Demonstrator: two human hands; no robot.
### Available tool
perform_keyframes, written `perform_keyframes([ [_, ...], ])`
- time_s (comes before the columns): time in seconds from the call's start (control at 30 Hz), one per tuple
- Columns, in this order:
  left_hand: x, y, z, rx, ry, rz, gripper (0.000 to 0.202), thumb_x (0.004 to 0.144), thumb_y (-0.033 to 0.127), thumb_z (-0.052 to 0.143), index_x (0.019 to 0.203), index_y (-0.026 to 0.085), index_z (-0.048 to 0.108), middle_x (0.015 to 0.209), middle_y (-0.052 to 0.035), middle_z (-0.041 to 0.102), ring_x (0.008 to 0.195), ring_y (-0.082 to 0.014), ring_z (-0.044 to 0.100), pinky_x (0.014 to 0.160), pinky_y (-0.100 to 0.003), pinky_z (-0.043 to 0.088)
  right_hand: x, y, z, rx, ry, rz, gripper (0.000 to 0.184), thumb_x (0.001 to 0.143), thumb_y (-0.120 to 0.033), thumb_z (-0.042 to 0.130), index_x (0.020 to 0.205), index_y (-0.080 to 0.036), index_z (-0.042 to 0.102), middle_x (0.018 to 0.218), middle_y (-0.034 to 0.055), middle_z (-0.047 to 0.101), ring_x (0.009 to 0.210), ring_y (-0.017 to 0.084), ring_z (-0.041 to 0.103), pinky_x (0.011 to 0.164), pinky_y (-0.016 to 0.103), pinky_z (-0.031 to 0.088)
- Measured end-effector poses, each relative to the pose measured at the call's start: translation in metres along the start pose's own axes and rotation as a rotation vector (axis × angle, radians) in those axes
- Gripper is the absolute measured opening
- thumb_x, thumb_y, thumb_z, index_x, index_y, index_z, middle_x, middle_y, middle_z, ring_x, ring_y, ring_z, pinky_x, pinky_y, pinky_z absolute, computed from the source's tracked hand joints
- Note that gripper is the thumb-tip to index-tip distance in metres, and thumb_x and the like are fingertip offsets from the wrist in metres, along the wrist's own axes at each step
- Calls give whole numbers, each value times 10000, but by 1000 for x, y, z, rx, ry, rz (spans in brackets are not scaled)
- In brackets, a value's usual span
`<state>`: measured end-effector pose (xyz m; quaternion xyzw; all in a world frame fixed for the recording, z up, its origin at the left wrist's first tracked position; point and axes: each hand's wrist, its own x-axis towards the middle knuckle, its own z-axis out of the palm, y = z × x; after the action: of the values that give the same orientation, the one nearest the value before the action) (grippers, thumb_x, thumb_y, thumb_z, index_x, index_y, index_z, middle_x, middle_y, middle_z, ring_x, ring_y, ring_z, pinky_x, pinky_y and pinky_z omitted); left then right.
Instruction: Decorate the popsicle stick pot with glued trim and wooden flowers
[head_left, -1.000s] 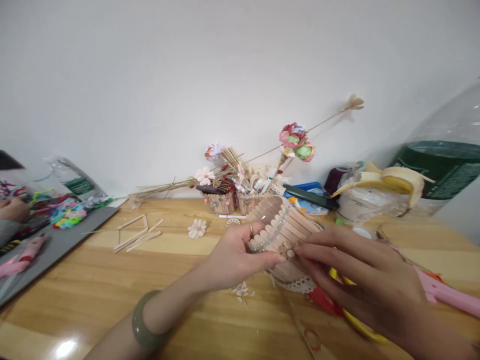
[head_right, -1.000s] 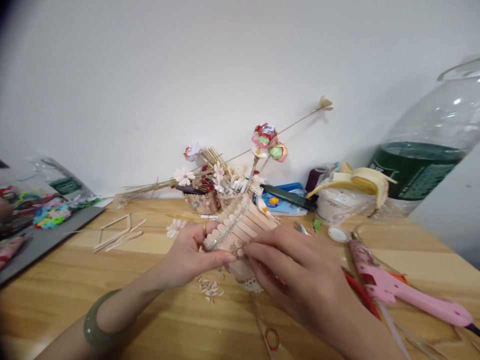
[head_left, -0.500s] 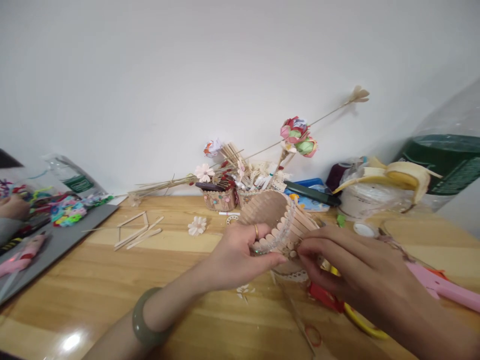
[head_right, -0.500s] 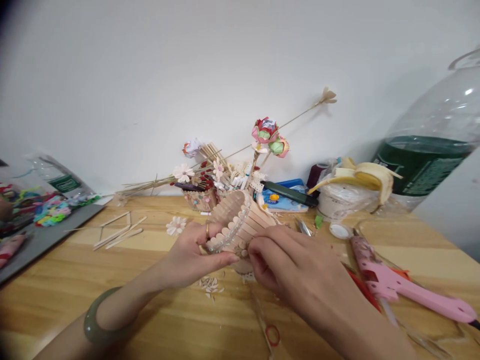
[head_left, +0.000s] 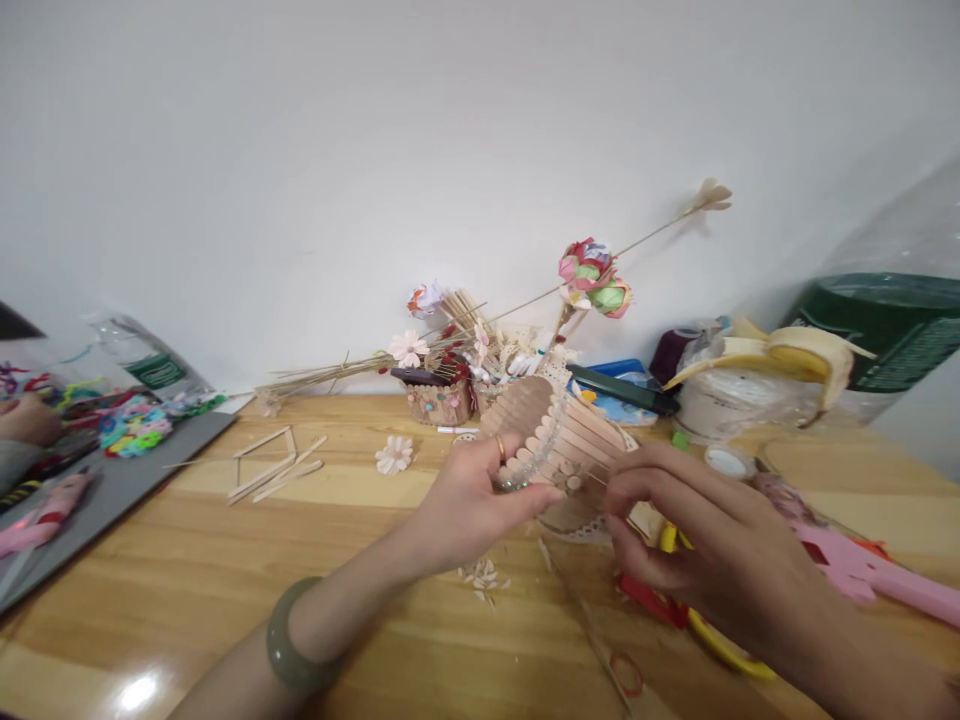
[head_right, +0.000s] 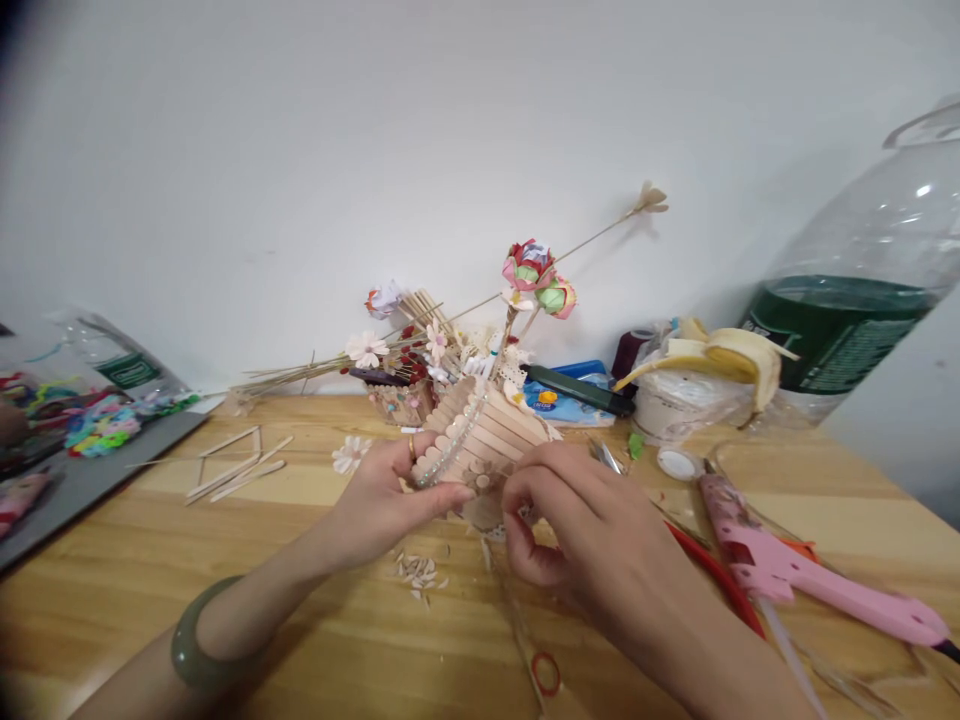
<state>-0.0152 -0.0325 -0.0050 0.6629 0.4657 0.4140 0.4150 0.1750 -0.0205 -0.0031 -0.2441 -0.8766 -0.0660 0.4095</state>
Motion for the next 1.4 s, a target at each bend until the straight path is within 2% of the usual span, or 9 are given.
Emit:
perform_keyframes([
  [0.17,2,1,-1,-141,10,-37,236,675,316,669,806,129,613,682,-7,632,598,-105,537,593,-221,455,0,-1,-10,236,8,158,90,806,-136,478,801,-226,479,774,0,580,710,116,584,593,210,481],
  [0.27,2,-1,-1,-215,15,-37,303,658,307,689,895,126,630,727,-20,655,605,-107,552,580,-218,466,-1,0,-12,381,100,290,99,817,-227,532,743,-235,468,754,-11,570,687,123,573,579,223,487],
  [0.4,3,-3,-1,-315,2,-59,312,637,290,710,888,125,626,714,-8,650,578,-90,547,567,-210,484,-3,1,-8,462,233,412,150,783,-188,606,715,-238,483,725,-26,562,653,103,544,593,195,486],
  [0.53,4,-5,-1,-414,-20,-122,272,602,271,734,782,128,590,614,29,605,513,-70,534,552,-205,494,-6,2,-8,409,246,427,65,811,-199,570,804,-262,554,732,-18,555,651,122,529,570,212,470],
  [0.7,3,-3,0,-431,-9,-130,314,544,266,777,764,126,601,660,16,637,555,-77,551,555,-194,480,-9,3,-8,460,170,430,225,886,-239,370,698,-241,493,666,6,511,609,167,509,500,282,418],
  [0.87,2,0,3,-436,66,-122,347,521,250,785,801,122,623,712,-14,675,607,-108,589,599,-226,499,-7,0,3,228,173,441,107,796,-315,555,802,-240,480,823,17,482,790,185,487,654,308,411],
  [0.97,2,0,6,-470,83,-120,333,516,204,782,796,128,618,703,-2,674,599,-98,584,596,-214,497,-6,-3,11,142,165,449,232,756,-371,587,904,-241,465,904,32,465,860,206,474,708,335,405],
  [1.17,-2,0,11,-538,8,-89,277,567,151,743,806,139,602,687,32,642,571,-58,539,603,-182,476,-7,-3,21,250,138,510,202,773,-337,565,867,-236,417,879,16,426,826,185,460,660,302,372],
  [1.4,-4,-3,12,-529,17,-94,321,561,173,751,840,133,598,734,10,651,621,-84,565,635,-207,488,-8,-3,20,343,115,539,187,781,-292,557,867,-243,399,900,5,404,838,172,435,678,286,347],
])
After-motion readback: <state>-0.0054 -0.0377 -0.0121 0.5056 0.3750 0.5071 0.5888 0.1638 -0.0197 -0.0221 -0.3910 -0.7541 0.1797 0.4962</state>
